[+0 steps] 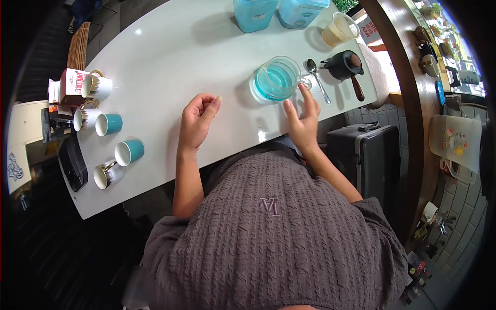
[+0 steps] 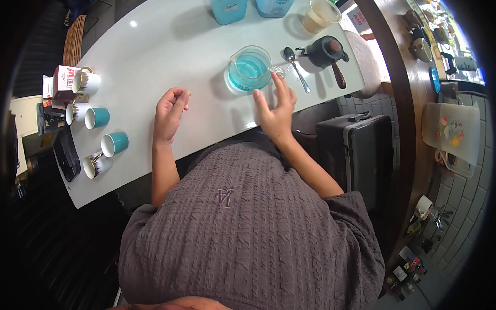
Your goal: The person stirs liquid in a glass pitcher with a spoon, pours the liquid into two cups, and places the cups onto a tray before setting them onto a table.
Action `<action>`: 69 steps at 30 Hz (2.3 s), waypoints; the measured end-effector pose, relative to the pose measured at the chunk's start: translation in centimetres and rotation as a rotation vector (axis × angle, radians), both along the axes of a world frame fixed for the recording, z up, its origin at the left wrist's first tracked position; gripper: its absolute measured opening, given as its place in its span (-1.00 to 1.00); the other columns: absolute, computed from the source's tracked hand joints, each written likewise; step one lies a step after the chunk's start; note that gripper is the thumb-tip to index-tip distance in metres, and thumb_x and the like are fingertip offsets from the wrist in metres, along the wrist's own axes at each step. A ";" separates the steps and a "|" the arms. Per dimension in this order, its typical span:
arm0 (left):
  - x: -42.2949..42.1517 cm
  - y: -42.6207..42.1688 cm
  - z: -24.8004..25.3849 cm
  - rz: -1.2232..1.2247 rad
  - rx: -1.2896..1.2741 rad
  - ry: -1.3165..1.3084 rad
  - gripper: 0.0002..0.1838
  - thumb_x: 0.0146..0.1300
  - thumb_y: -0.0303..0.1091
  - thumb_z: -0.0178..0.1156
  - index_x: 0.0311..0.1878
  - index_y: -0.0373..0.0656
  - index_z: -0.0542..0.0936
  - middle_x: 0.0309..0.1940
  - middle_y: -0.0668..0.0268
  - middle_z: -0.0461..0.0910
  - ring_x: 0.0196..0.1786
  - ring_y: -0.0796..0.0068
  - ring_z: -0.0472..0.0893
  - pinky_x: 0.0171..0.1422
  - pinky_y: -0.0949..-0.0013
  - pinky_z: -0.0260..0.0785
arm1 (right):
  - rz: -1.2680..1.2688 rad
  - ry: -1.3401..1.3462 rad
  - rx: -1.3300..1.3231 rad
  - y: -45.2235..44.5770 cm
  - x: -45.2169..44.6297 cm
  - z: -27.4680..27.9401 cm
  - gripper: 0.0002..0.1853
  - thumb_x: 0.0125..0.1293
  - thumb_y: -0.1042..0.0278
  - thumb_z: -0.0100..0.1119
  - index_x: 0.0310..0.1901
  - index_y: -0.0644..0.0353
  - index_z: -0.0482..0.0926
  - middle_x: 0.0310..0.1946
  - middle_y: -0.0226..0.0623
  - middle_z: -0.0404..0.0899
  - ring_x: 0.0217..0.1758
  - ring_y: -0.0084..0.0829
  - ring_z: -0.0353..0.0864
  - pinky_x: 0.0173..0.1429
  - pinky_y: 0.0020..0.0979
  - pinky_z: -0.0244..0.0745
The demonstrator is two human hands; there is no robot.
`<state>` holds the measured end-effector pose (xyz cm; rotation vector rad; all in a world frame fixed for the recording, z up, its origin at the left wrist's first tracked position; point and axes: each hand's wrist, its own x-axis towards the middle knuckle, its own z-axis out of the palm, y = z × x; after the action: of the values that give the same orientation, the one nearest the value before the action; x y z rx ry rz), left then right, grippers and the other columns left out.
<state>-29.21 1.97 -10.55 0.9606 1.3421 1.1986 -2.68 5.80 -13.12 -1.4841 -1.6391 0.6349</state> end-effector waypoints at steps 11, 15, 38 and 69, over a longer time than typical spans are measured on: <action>0.7 -0.5 0.0 0.038 -0.007 -0.029 -0.75 0.39 -0.18 0.31 -0.20 -0.19 0.60 -0.44 0.56 0.48 -0.37 0.78 0.36 -0.24 0.60 0.25 | 0.233 0.507 -0.266 6.5 -0.9 -1.0 -0.34 0.58 0.08 -0.18 0.48 0.47 0.10 0.41 0.13 0.22 0.42 -0.22 0.30 0.50 -0.27 0.12; 0.5 -1.1 0.2 0.056 -0.012 -0.025 -0.75 0.39 -0.17 0.31 -0.20 -0.19 0.60 -0.44 0.57 0.48 -0.38 0.78 0.36 -0.23 0.60 0.25 | 0.042 0.606 -0.203 6.6 -2.7 0.6 -0.35 0.53 0.16 -0.16 0.48 0.48 0.11 0.39 0.15 0.25 0.40 -0.23 0.33 0.49 -0.30 0.13; -1.3 -3.5 0.5 0.179 -0.108 -0.025 -0.76 0.39 -0.18 0.29 -0.18 -0.18 0.61 -0.41 0.55 0.51 -0.32 0.75 0.40 -0.15 0.52 0.30 | 0.221 0.597 -0.205 8.1 -4.9 2.9 -0.38 0.41 0.21 -0.15 0.42 0.40 0.25 0.41 -0.06 0.26 0.41 -0.26 0.24 0.49 -0.28 0.10; -6.4 -11.4 -3.4 1.310 0.215 0.840 -0.38 0.23 -0.19 0.43 0.07 -0.26 0.22 -0.03 0.22 0.22 0.02 0.38 0.28 0.13 0.26 0.23 | 0.337 0.782 -0.368 7.1 -7.7 7.1 -0.33 0.50 0.12 -0.12 0.45 0.48 0.17 0.46 0.06 0.20 0.51 -0.17 0.18 0.57 -0.24 -0.02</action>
<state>-35.60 -9.39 -13.90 0.6864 2.7779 2.0073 -10.36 12.92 -6.06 -0.9785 -1.1761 1.5455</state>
